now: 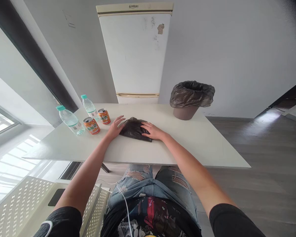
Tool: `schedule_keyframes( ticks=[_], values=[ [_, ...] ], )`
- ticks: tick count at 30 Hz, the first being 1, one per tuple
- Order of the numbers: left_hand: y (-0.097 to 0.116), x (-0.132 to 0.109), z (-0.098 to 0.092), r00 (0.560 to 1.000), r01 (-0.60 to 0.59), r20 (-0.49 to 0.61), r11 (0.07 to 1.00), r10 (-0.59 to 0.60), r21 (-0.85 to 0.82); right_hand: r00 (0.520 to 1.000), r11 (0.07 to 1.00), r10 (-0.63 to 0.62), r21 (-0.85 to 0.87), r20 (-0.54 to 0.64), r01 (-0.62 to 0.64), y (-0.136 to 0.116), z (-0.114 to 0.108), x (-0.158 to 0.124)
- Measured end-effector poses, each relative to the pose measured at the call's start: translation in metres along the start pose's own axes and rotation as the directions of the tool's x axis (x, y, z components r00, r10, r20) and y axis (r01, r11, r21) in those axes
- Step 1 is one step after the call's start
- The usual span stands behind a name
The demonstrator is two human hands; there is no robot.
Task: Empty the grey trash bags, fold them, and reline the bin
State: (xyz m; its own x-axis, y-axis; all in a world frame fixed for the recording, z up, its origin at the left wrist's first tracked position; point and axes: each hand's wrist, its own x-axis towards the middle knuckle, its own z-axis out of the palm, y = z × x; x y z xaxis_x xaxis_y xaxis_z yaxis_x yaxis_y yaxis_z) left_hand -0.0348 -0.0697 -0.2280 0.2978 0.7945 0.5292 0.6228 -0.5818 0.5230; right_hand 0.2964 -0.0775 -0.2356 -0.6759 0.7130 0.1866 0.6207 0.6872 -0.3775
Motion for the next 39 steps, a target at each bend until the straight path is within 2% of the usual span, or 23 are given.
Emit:
schedule_keyframes(
  ticks=[5, 9, 12, 15, 18, 20, 22, 24, 26, 27, 29, 31, 33, 39],
  values=[
    [0.02, -0.001, 0.005, 0.976, -0.121, 0.177, 0.992, 0.123, -0.022, 0.982, 0.99, 0.135, -0.052, 0.128, -0.13, -0.007, 0.002, 0.0],
    [0.017, 0.001, 0.013, 0.913, -0.101, 0.402, 0.994, 0.076, 0.041, 0.973, 0.985, 0.172, -0.045, 0.156, -0.167, -0.011, -0.002, -0.001],
    [0.01, -0.002, 0.008, 0.878, -0.082, 0.479, 0.992, 0.028, 0.092, 0.962, 0.979, 0.201, -0.057, 0.185, -0.194, -0.01, -0.007, -0.004],
    [0.006, -0.006, -0.003, 0.873, -0.051, 0.487, 0.992, -0.013, 0.118, 0.953, 0.972, 0.232, -0.064, 0.195, -0.224, -0.007, -0.012, -0.008],
    [0.01, -0.005, -0.008, 0.919, -0.02, 0.392, 0.988, -0.041, 0.15, 0.954, 0.969, 0.246, -0.019, 0.174, -0.247, -0.007, -0.017, -0.011],
    [0.019, 0.001, -0.005, 0.961, -0.024, 0.276, 0.986, -0.022, 0.163, 0.964, 0.967, 0.248, 0.029, 0.099, -0.252, -0.011, -0.02, -0.009],
    [0.033, 0.009, 0.005, 0.975, -0.085, 0.215, 0.985, 0.051, 0.151, 0.969, 0.968, 0.246, 0.05, -0.016, -0.245, -0.021, -0.022, -0.004],
    [0.046, 0.017, 0.022, 0.954, -0.194, 0.253, 0.975, 0.161, 0.108, 0.968, 0.973, 0.23, 0.039, -0.102, -0.227, -0.035, -0.019, 0.004],
    [0.055, 0.02, 0.044, 0.915, -0.263, 0.333, 0.963, 0.227, 0.065, 0.965, 0.973, 0.23, 0.024, -0.122, -0.229, -0.051, -0.01, 0.012],
    [0.057, 0.02, 0.056, 0.902, -0.259, 0.375, 0.963, 0.214, 0.073, 0.96, 0.967, 0.256, 0.02, -0.113, -0.255, -0.058, -0.003, 0.016],
    [0.055, 0.017, 0.078, 0.888, -0.204, 0.447, 0.964, 0.109, 0.17, 0.934, 0.937, 0.348, 0.012, -0.086, -0.348, -0.069, 0.01, 0.021],
    [0.049, 0.013, 0.09, 0.862, -0.178, 0.507, 0.945, 0.014, 0.276, 0.902, 0.905, 0.425, 0.001, -0.069, -0.426, -0.073, 0.022, 0.023],
    [0.043, 0.01, 0.094, 0.846, -0.181, 0.532, 0.928, -0.022, 0.326, 0.895, 0.896, 0.442, -0.006, -0.063, -0.443, -0.072, 0.028, 0.023],
    [0.037, 0.017, 0.081, 0.854, -0.129, 0.514, 0.926, -0.079, 0.356, 0.888, 0.888, 0.454, -0.04, -0.068, -0.458, -0.061, 0.029, 0.02]
  ],
)
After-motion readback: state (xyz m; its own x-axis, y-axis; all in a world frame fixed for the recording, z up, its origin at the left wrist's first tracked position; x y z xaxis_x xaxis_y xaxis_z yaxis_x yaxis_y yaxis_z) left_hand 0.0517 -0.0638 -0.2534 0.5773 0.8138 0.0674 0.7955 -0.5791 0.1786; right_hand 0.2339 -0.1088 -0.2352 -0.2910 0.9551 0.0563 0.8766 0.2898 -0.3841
